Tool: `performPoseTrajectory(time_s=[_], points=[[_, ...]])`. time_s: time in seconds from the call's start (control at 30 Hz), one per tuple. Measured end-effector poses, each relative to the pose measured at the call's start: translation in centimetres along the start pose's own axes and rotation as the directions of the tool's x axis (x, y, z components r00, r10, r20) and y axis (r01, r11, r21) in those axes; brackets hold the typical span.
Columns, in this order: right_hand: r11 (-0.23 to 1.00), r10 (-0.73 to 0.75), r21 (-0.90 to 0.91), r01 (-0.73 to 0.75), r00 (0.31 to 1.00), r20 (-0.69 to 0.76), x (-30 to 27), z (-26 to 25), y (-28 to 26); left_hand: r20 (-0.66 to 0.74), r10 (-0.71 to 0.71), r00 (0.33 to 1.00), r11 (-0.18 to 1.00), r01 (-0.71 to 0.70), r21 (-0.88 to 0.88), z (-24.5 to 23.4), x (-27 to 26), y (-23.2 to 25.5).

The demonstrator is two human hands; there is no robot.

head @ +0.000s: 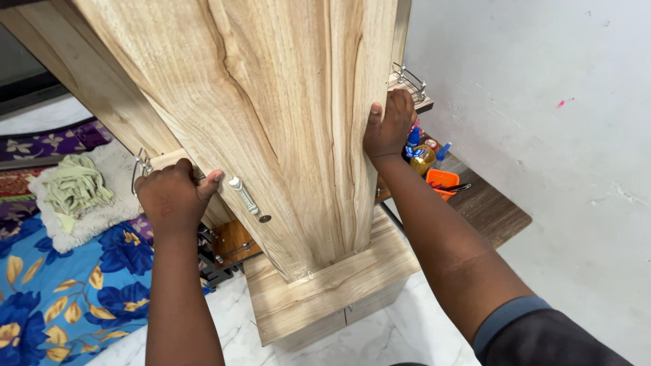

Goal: The person aligns and secures a large wooden panel onto a furniture frame using both hands. They repeatedly adjust the panel's position to fit it into place while holding it steady against the frame.

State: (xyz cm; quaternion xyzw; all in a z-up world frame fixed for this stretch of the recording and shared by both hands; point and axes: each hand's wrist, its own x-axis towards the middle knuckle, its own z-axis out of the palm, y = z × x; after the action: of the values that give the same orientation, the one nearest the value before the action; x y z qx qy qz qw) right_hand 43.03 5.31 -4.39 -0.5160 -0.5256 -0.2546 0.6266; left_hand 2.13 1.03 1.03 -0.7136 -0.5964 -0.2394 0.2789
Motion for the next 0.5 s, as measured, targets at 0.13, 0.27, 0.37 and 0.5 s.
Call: performPoseTrajectory(time_s=[0.13, 0.27, 0.37, 0.5], points=[[1.000, -0.029, 0.004, 0.029, 0.999, -0.016, 0.20, 0.33, 0.08, 0.054, -0.036, 0.998, 0.999, 0.036, 0.006, -0.44, 0.31, 0.15], [1.000, -0.005, 0.013, 0.004, 1.000, 0.017, -0.08, -0.37, -0.15, 0.098, -0.039, 0.994, 0.999, 0.036, 0.036, -0.57, 0.33, 0.44], [1.000, -0.013, 0.016, 0.013, 1.000, 0.022, 0.50, -0.49, -0.49, 0.113, -0.071, 0.991, 0.997, 0.069, 0.021, -0.91, 0.56, 0.60], [0.998, -0.055, 0.010, 0.055, 0.998, -0.014, 0.30, -0.45, -0.15, 0.142, -0.074, 0.987, 0.997, 0.070, 0.033, -1.05, 0.52, 0.71]])
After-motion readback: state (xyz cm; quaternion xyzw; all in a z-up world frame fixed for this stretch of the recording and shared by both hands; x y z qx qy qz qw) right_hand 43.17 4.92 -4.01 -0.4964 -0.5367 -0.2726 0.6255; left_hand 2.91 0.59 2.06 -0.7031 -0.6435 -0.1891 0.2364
